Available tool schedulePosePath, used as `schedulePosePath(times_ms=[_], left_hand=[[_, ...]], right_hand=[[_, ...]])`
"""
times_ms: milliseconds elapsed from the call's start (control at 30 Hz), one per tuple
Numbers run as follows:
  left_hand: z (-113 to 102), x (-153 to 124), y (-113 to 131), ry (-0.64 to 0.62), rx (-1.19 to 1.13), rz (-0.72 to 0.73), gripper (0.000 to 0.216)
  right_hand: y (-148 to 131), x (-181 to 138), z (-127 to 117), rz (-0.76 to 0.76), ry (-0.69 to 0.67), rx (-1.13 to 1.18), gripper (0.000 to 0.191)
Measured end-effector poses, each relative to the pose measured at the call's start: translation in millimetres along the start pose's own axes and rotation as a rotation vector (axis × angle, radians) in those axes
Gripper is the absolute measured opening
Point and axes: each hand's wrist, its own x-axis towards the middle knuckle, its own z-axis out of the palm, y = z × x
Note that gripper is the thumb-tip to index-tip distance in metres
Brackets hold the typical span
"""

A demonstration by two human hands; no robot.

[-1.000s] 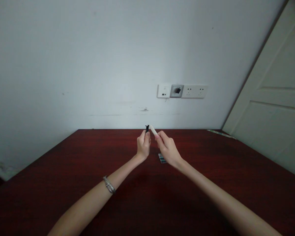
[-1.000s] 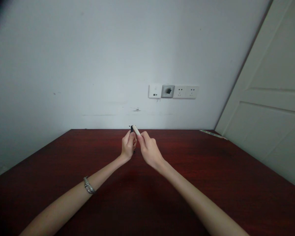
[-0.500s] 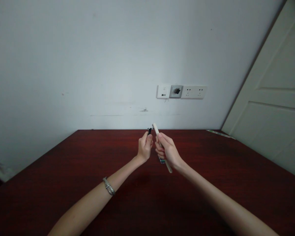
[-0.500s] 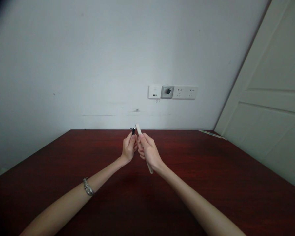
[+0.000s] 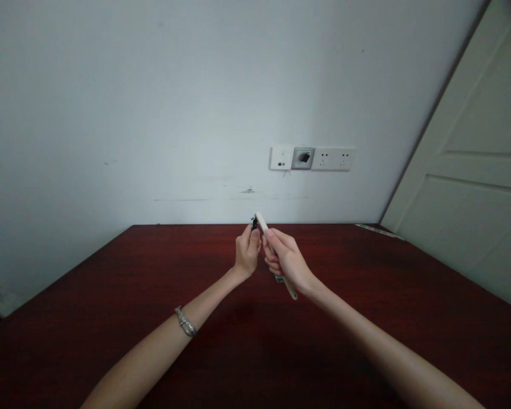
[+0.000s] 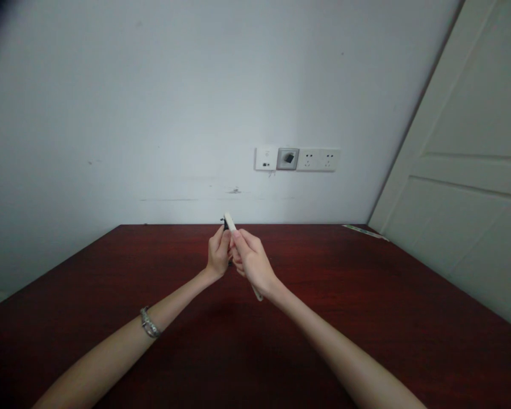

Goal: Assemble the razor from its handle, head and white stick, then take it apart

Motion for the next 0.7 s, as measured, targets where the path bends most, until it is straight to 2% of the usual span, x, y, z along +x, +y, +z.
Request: schedulePosePath(times_ms=[133,400,567,700], left_hand=[[-1.8,0.4,-1.5,0.000,0.056,0.020,0.038],[-1.7,-0.9,-7.0,0.011,0.126,0.042,0.036],[-0.1,1.6,-2.3,0.060,0.134,0.034,0.037],[1.0,1.8,4.3,0.051,0.155,0.058,0.034]], right_hand=[[8.2,-5.3,0.5,-0.001,0.005,-0.064,0.033],[2.2,-1.7,4.5,0.013,0.018,-0.061,0.034],[6.4,-6.4,4.5,0.047,-0.008,-0.100,0.035],[2.9,-3.9,3.6,-0.012,0.021,-0.064,0.033]])
